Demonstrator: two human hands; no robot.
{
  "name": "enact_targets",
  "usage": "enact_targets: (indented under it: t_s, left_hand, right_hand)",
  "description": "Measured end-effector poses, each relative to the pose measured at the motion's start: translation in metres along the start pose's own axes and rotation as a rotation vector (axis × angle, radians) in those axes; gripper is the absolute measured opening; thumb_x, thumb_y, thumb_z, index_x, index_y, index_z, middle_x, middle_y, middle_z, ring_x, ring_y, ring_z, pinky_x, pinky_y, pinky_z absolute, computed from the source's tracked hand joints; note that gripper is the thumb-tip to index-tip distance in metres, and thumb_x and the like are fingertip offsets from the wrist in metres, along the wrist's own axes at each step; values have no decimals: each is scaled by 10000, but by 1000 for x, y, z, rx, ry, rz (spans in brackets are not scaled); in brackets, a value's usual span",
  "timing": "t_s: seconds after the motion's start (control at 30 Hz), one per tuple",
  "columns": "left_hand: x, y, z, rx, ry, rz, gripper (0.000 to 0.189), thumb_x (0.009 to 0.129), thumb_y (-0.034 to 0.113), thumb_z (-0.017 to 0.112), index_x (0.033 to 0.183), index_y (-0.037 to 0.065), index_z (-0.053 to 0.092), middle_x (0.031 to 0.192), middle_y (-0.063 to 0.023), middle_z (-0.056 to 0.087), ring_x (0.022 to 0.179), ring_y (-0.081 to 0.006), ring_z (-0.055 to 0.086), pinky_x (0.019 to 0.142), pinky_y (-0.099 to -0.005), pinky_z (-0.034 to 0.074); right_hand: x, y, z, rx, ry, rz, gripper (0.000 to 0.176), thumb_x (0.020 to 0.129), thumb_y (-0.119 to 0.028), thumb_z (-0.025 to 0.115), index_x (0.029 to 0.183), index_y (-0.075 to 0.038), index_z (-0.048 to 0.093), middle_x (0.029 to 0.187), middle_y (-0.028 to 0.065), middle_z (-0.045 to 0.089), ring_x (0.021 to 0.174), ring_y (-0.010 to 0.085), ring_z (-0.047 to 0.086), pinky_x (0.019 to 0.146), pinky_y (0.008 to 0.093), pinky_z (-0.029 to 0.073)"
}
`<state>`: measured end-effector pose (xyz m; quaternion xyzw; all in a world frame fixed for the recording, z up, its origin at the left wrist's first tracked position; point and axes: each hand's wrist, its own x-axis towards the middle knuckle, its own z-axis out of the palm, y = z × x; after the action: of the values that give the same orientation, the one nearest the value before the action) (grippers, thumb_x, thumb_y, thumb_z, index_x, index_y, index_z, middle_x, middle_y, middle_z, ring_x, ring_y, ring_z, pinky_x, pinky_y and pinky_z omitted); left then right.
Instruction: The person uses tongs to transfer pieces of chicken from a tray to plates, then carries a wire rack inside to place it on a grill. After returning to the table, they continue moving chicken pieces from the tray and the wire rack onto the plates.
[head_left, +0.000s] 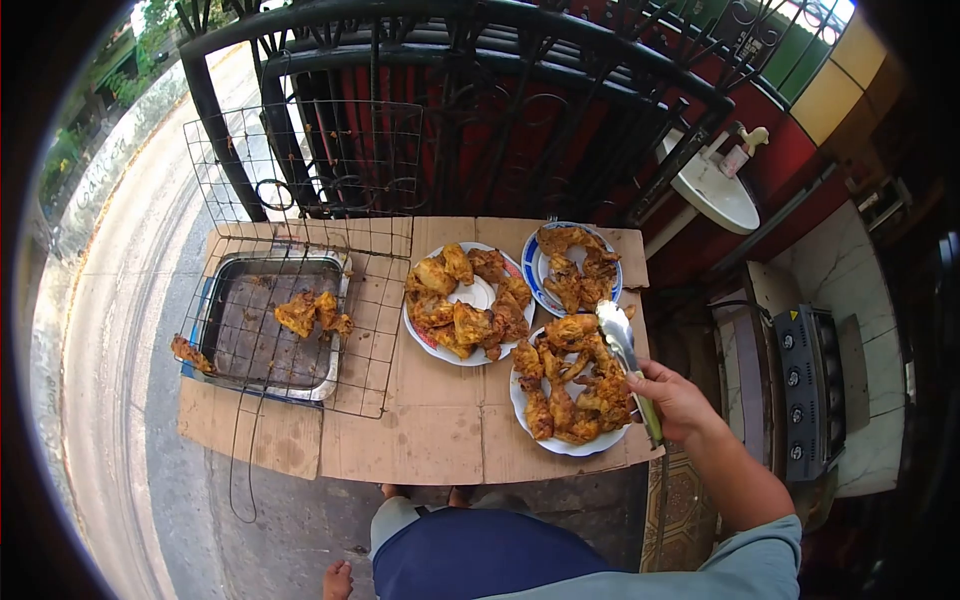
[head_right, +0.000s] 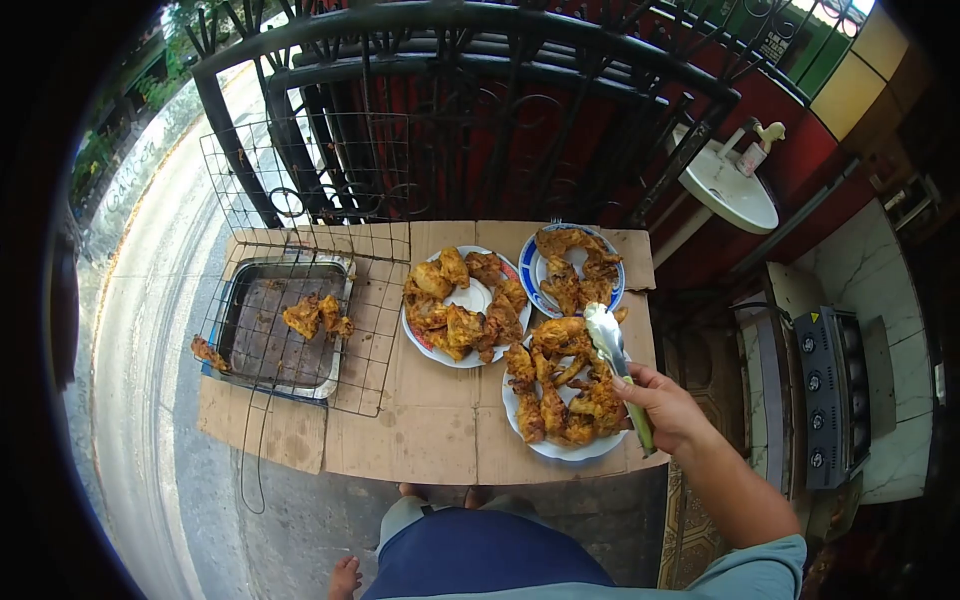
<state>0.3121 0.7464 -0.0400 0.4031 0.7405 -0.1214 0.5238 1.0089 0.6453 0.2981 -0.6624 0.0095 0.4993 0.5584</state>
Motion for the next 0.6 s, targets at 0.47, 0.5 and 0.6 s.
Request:
enact_targets:
  t_s: [0.47, 0.5, 0.6]
  left_hand:
    - [-19, 39, -20, -46, -48, -16, 570, 935, 357, 560, 1410, 76, 423, 1296, -121, 559, 1049, -331, 604, 864, -471, 499]
    - [-20, 40, -21, -56, -38, -23, 563, 935, 356, 562, 1406, 78, 429, 1286, -121, 563, 1046, -331, 605, 858, -470, 501]
    - [-17, 35, -21, -62, -34, -39, 554, 934, 353, 565, 1398, 78, 438, 1271, -122, 571, 1045, -332, 606, 847, -469, 506]
  right_hand:
    - [-36, -3, 9, -463, -85, 223, 463, 930, -365, 639, 1179, 9, 529, 919, 102, 614, 710, 169, 637, 643, 309, 572]
    - [-48, -15, 17, -738, -11, 108, 604, 844, -371, 735, 1232, 47, 534, 952, 131, 608, 833, 238, 653, 688, 339, 540]
    - [-64, -42, 33, -1505, 229, -442, 665, 783, -318, 776, 1306, 0, 518, 983, 129, 592, 927, 294, 628, 774, 395, 501]
